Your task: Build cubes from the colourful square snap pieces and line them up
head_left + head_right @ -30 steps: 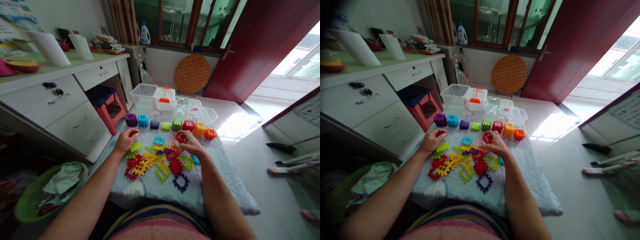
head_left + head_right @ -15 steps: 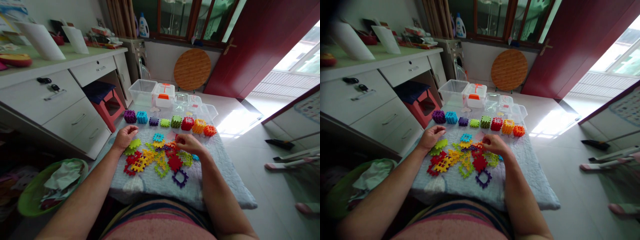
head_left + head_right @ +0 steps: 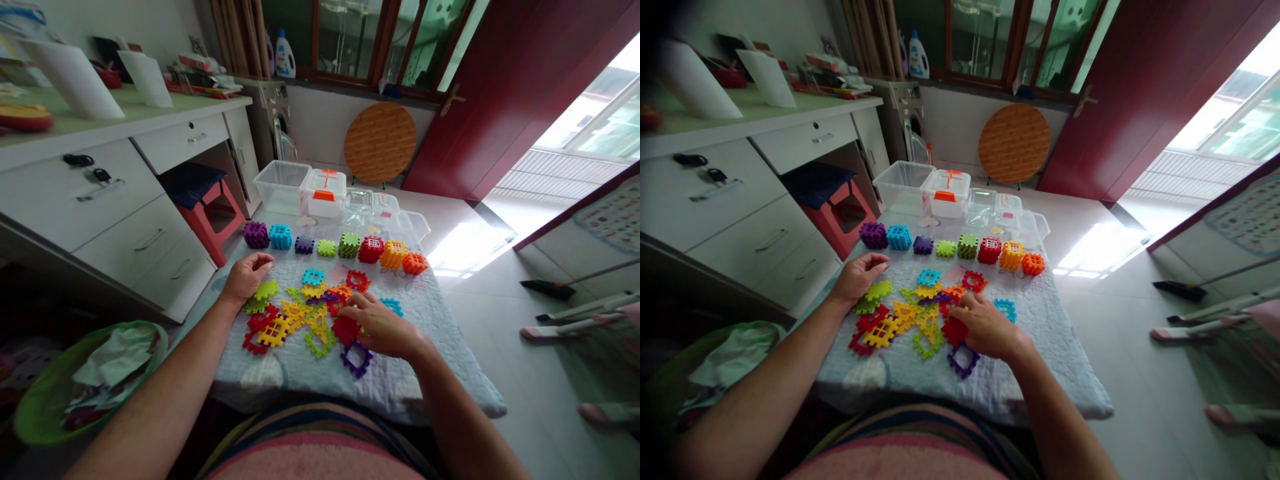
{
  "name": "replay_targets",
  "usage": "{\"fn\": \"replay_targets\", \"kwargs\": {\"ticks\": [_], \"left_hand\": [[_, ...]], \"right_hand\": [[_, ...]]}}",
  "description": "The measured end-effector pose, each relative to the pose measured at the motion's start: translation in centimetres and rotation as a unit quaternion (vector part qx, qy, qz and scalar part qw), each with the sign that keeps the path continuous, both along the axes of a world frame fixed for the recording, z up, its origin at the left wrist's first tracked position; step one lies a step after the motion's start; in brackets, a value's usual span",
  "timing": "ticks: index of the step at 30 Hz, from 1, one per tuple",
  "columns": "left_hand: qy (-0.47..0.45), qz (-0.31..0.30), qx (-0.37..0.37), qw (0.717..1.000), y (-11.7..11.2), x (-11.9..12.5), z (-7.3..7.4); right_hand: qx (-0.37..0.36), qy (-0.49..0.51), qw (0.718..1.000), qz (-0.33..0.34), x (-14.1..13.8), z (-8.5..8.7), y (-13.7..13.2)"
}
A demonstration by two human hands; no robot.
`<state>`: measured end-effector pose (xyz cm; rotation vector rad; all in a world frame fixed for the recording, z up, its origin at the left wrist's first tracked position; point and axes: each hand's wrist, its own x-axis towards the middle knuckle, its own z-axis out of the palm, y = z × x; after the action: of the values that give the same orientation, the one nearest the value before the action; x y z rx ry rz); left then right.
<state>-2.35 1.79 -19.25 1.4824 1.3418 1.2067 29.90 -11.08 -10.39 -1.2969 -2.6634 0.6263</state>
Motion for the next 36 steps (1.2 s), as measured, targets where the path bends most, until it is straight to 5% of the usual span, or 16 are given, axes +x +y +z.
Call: {"fn": "replay_targets", "kwargs": {"ticks": [20,28,36], "left_hand": [[0.012,-0.005,0.002,1.000,-0.1,0.1,0.2],[0.029,-0.006,0.000,1.000,-0.1,0.1,0.2],[0.023,-0.012,0.000,1.000,-0.1,0.0,0.2]], "right_hand": [[0.026,0.039,0.999,0.007,-0.2,0.4,0.6],[0.124,0.084,0.967,-0.207,3.4,-0.3,5.5],[0.083,-0.012,0.958,-0.273,2.9,-3.9,7.3]]}}
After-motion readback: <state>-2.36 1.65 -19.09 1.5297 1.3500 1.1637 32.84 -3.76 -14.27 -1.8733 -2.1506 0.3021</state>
